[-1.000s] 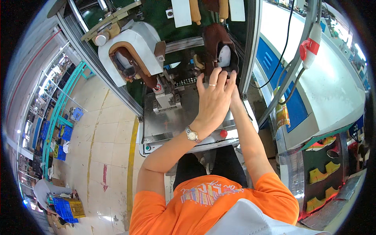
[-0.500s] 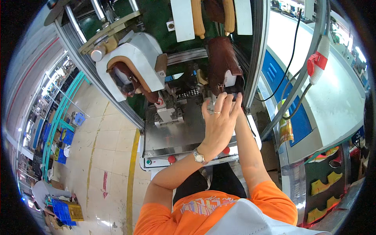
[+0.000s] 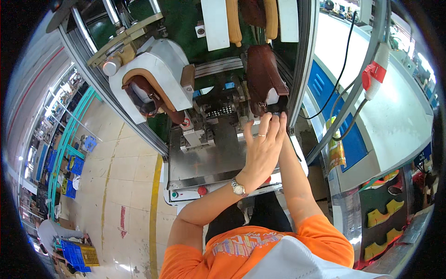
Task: The person fits shoe uppers onto the molds of a pressing machine, presses buttons to operate the machine, removes the shoe uppers, and places them onto a conveyor belt.
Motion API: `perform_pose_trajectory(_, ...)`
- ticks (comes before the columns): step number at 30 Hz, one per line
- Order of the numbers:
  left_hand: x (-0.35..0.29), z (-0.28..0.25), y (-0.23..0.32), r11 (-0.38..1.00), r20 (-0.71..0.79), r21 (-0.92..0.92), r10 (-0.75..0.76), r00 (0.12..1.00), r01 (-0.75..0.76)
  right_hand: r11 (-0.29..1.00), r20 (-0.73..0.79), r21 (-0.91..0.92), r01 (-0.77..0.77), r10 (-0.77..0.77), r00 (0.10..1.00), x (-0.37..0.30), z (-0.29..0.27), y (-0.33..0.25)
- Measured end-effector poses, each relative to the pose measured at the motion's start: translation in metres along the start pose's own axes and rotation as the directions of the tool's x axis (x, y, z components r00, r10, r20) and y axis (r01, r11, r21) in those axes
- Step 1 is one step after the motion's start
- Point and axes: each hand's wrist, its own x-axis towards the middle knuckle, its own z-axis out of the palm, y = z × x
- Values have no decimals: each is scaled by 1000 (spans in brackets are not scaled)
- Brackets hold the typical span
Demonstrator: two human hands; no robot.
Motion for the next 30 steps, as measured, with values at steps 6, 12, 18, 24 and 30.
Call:
perform_pose_trajectory(6,-5,-4,3,999,77,-15,30,997,-29,997,28,16,-82,82,996,17,-18,-17)
perform_pose_trajectory(12,-5,-16,6,983,76,-186,29,997,-14,686,-512,-234,-689,515,687,-151,-88,62)
perform_pose_trajectory(18,-6,-14,-1,966,10,-259,-7,1000,9,446,-271,114,-888,873,404,-198,-92,34)
perform_pose_trajectory(24,1,-4,9,969,-4,-249,9,1000,-10,313,-419,-68,-947,853,312,-200,-99,46)
perform_pose_trajectory(30,58,25,-32,998,-1,-56,-20,1000,20,485,-623,-181,-855,617,482,-204,-73,38)
